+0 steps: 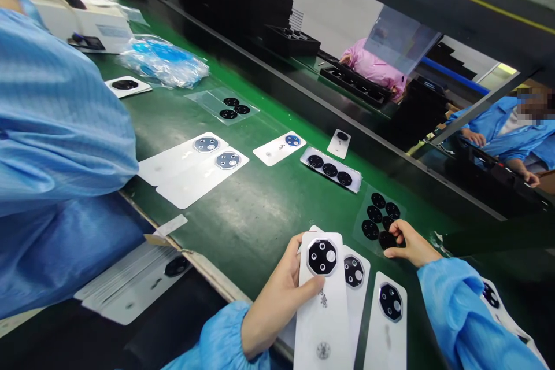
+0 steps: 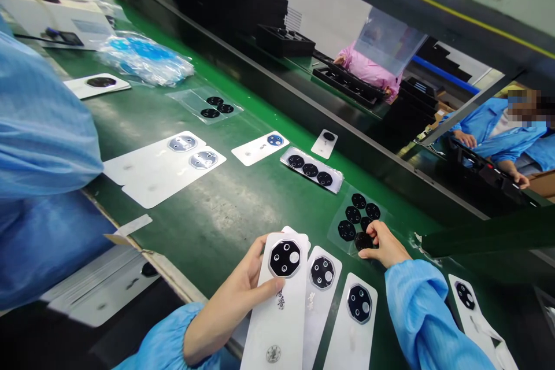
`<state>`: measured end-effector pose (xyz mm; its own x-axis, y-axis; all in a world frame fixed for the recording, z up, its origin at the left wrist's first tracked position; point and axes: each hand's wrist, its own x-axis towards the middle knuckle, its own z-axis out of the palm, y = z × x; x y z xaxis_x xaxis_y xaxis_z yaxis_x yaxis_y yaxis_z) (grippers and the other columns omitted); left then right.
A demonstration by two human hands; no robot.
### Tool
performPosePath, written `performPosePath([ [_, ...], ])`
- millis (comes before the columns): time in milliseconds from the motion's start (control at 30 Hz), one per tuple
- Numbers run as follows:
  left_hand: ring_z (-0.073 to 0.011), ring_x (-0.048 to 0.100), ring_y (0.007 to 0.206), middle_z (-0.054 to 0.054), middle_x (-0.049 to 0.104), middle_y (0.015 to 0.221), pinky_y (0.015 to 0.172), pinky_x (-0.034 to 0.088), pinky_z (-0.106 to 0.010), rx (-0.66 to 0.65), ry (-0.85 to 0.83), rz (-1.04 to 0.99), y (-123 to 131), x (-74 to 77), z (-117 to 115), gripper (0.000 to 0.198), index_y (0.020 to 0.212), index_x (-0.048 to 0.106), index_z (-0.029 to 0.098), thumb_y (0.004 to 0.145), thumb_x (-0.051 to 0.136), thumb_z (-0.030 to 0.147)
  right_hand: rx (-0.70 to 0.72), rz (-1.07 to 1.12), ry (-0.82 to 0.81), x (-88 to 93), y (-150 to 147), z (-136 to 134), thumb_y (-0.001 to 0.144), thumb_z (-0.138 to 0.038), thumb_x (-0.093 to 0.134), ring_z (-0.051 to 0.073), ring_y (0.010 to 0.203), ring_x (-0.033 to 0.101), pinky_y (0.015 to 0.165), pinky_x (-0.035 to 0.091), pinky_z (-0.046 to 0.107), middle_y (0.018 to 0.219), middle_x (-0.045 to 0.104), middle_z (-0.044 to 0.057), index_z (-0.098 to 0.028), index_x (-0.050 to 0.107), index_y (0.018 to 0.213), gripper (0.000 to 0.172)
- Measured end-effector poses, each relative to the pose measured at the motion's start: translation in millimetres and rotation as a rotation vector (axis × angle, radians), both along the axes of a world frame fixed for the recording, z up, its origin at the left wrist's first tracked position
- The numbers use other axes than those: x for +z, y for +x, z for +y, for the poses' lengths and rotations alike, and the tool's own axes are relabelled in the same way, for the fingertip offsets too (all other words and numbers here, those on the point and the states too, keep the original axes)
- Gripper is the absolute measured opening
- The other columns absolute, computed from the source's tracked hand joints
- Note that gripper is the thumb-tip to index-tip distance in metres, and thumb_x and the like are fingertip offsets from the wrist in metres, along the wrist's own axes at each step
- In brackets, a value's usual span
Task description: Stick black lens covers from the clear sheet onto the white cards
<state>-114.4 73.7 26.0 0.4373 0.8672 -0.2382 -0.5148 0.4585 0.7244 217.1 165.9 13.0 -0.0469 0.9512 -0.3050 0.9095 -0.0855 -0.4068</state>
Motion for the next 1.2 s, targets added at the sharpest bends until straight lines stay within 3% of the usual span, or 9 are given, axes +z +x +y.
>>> performPosePath([
  [400, -0.0181, 0.061, 0.085, -0.005, 0.06, 0.104, 0.069, 0.048, -0.026, 0.008, -0.03, 0.019, 0, 5.1, 3, 0.057, 0.119, 0.032, 0.023, 0.075, 0.068, 0.024, -0.017, 0.007, 0.183, -1.1, -14, -22, 0.061, -0.032, 0.065, 0.016, 0.071, 0.049, 0.058, 0.047, 0.028, 0.089, 0.046, 0.002, -0.022, 0.055, 0.094, 0.036],
  [600, -0.016, 0.061, 0.08, -0.006, 0.06, 0.108, 0.071, 0.047, -0.027, 0.016, -0.035, -0.009, 2, 5.5, 2, 0.057, 0.12, 0.033, 0.024, 0.075, 0.068, 0.024, -0.008, -0.015, 0.25, 0.0, -14, -34, 0.069, -0.038, 0.061, 0.015, 0.065, 0.049, 0.065, 0.051, 0.033, 0.087, 0.046, 0.001, -0.024, 0.056, 0.103, 0.037],
  [900, -0.0265, 0.056, 0.107, -0.009, 0.056, 0.119, 0.078, 0.047, -0.031, 0.221, -0.065, -0.088, 22, 3.1, -13, 0.062, 0.124, 0.026, 0.026, 0.077, 0.066, 0.024, 0.001, -0.051, 0.271, -0.3, -15, -37, 0.073, -0.046, 0.056, 0.017, 0.071, 0.053, 0.071, 0.051, 0.035, 0.091, 0.05, 0.003, -0.023, 0.052, 0.109, 0.042],
  [1200, -0.0268, 0.049, 0.117, -0.01, 0.057, 0.12, 0.094, 0.04, -0.037, 0.23, -0.055, -0.104, 25, 2.9, -13, 0.064, 0.126, 0.026, 0.025, 0.077, 0.067, 0.022, -0.062, -0.129, 0.225, 9.7, -19, -36, 0.07, -0.046, 0.059, 0.017, 0.068, 0.06, 0.069, 0.051, 0.034, 0.093, 0.059, 0.003, -0.023, 0.056, 0.103, 0.041],
])
